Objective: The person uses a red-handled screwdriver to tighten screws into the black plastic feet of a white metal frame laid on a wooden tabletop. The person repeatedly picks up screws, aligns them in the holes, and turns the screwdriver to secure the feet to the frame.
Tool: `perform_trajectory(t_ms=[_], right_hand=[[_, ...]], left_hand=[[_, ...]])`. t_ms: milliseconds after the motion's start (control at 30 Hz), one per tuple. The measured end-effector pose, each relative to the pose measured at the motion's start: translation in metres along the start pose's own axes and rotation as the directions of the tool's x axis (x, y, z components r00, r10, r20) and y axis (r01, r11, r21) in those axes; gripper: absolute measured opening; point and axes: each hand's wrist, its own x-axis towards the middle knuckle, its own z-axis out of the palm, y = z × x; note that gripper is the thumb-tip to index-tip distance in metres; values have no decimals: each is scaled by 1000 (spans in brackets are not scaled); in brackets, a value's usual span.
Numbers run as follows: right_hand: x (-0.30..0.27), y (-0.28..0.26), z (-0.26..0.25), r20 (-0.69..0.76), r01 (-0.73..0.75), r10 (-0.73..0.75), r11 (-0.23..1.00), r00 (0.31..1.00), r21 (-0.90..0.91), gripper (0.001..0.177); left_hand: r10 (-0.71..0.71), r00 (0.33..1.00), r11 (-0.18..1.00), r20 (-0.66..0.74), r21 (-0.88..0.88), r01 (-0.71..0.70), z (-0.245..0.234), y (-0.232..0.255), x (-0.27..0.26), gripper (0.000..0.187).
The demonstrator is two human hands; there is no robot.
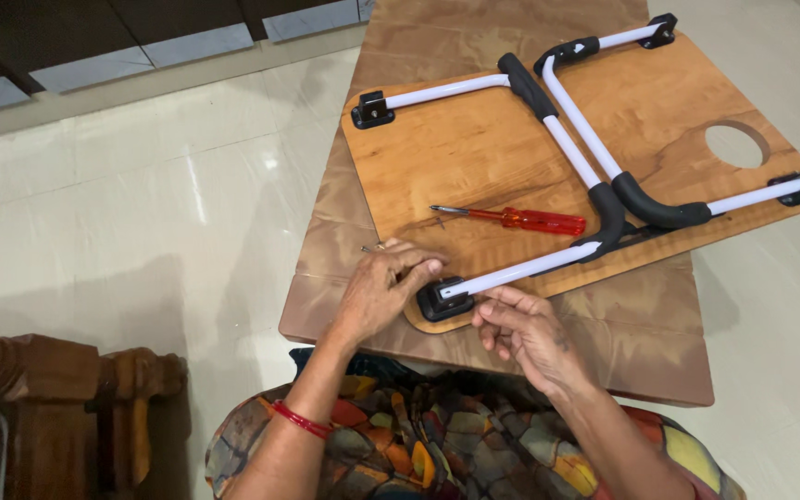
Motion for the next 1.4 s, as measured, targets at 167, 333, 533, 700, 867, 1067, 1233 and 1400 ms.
perform_trajectory(t_ms=[167, 333, 533, 700, 867, 1067, 1233, 1400], right_hand=[[4, 0, -4, -27, -50, 51, 998, 998, 36, 25], [9, 5, -14, 39, -94, 87, 962, 995, 256, 24], [11, 8, -20, 91, -128, 98, 897, 991, 424, 22], [9, 6, -18, 95, -109, 74, 890, 993, 443, 26], [7, 2, -16, 76, -113, 89, 902, 993, 418, 30], [6, 0, -15, 76, -88, 64, 920, 995, 381, 32], [6, 0, -14, 50, -80, 66, 921, 997, 381, 31], [7, 0, -13, 60, -53, 32, 923, 998, 381, 28]], left_hand=[[18, 1000, 998, 1, 67, -18, 7, 6, 4, 33], [-113, 994, 992, -11, 62, 113, 8, 8, 12, 41], [-316, 945, 946, 82, -42, 320, 19, -3, 21, 45], [-245, 948, 838, 203, -448, 312, 40, -26, 29, 36], [-320, 907, 704, 274, -572, 421, 47, -41, 25, 30], [-309, 876, 637, 372, -603, 481, 40, -42, 24, 31], [-341, 855, 566, 392, -640, 519, 30, -37, 20, 26], [-333, 866, 576, 374, -646, 501, 24, -33, 18, 21]])
